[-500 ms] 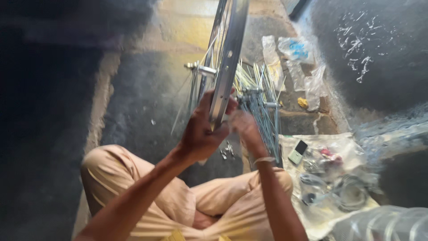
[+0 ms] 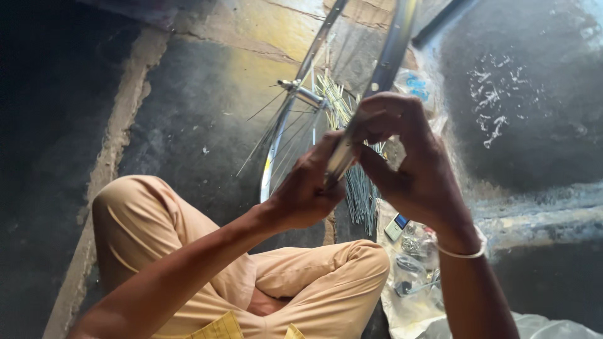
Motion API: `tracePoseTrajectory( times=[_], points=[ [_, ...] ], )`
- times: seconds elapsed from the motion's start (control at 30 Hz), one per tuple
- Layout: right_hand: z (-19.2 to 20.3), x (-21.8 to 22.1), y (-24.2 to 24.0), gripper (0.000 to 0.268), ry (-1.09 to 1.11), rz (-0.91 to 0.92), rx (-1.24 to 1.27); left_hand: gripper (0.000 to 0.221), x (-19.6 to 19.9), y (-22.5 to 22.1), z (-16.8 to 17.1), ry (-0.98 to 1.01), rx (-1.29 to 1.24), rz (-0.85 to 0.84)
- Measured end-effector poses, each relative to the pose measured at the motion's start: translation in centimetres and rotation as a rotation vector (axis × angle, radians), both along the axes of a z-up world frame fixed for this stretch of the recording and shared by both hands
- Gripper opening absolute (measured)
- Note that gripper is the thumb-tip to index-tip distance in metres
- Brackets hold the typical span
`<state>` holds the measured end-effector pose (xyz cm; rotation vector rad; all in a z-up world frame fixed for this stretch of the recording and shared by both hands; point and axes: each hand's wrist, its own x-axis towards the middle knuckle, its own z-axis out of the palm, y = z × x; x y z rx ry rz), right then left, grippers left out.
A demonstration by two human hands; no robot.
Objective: The person inserts metal spokes into the hub and rim of a bicycle wheel while sitting cross-legged on the floor.
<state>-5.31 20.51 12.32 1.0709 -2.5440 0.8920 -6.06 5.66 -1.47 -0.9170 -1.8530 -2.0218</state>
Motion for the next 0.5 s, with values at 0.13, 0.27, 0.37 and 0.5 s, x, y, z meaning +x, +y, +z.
tracePoseTrajectory(
  times=[0.13,0.27,0.37,0.5],
  points=[
    [0.3,-0.6,0.1,0.04,-0.051,0.03,0.026,0.072,-0.2,0.0,-0.5,0.121,0.021,0.019],
    [0.9,-0.9,0.2,0.036,-0.031,0.026,0.115,0.069,-0.1,0.2,-0.8,0.015,-0.004,-0.027],
    [0.9,-0.9,-0.1,0.031,0.051,0.01,0.203,0.067,-0.2,0.3,-1.1,0.024,0.002,-0.025],
    [0.0,-0.4,-1.2,0.025,0.153,-0.101,0.309,0.067,-0.4,0.5,-1.3,0.102,0.01,0.031]
  ],
)
